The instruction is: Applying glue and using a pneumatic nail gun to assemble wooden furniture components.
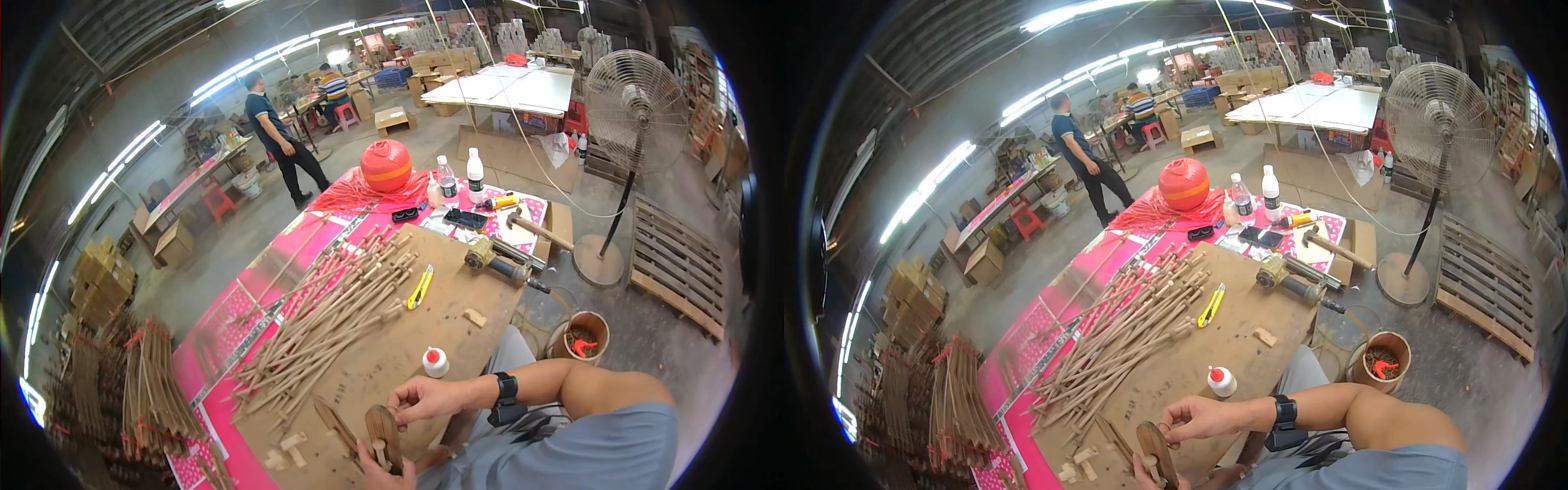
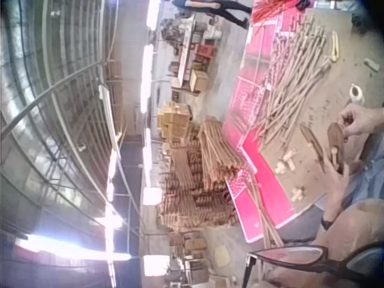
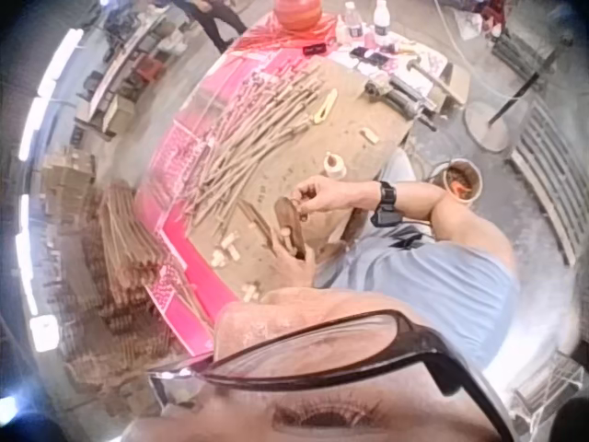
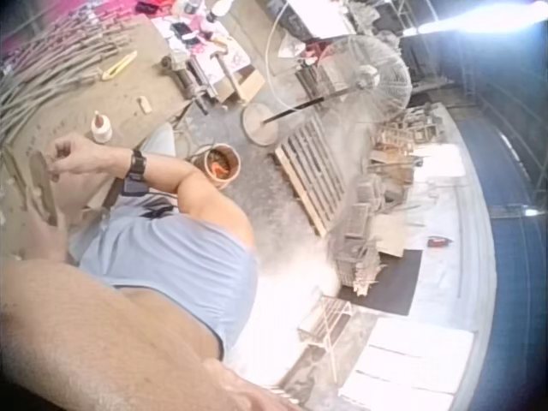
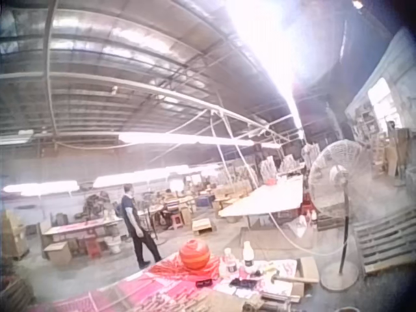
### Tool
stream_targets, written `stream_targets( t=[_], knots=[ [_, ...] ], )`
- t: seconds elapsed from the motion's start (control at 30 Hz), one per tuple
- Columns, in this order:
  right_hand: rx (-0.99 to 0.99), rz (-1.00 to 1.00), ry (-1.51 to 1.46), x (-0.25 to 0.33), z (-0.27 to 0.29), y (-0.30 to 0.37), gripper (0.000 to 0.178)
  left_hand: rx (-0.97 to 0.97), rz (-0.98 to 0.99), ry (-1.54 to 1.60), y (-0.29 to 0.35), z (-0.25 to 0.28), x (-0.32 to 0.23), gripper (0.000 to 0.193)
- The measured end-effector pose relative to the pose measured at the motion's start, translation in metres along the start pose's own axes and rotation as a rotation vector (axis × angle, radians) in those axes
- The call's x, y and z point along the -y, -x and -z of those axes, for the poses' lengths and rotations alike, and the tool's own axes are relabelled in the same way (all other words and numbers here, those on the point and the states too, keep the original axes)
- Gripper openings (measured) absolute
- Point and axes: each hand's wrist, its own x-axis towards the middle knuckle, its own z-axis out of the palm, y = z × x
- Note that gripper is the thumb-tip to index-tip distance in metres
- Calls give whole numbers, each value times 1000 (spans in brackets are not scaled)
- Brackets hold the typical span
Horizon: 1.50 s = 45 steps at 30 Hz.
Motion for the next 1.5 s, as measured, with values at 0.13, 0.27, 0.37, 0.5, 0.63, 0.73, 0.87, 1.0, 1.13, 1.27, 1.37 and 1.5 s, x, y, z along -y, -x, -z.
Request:
stream_targets(
  t=[0.13, 0.27, 0.37, 0.5, 0.63, 0.73, 0.87, 1.0, 1.13, 1.27, 1.37, 1.5],
  knots=[
    [-72, -21, -71, 6, -9, 6, 22, -102, -164, -24, 5, -8, 10, 88],
    [-40, -24, -149, 2, -10, 12, 29, -62, -80, -42, 16, -5, 5, 89],
    [-3, -79, -269, 13, -10, 12, 35, -155, -220, -186, 15, -8, 19, 86],
    [-11, 144, -28, 13, -16, 6, 48, -94, -157, 108, 15, -6, 12, 87],
    [94, 77, -43, 32, -13, 8, 62, -51, -77, 198, 21, 1, 3, 87],
    [186, 78, 11, 43, -6, -1, 74, -55, -96, 197, 23, 0, 2, 87],
    [283, 60, 14, 55, -10, -8, 81, -14, -81, 174, 31, 0, 1, 88],
    [332, -57, 14, 61, -16, -6, 89, 49, -54, 228, 34, -4, 1, 90],
    [451, -12, 282, 39, -29, -7, 87, 38, -106, 258, 29, -10, 2, 92],
    [415, -17, 257, 27, -32, -7, 86, -51, -233, 145, 28, -18, 15, 85],
    [390, -11, 256, 18, -34, -6, 77, -28, -202, 150, 27, -20, 14, 78],
    [361, -87, 417, 22, -30, -5, 64, -67, -178, 174, 28, -24, 25, 72]
  ],
)
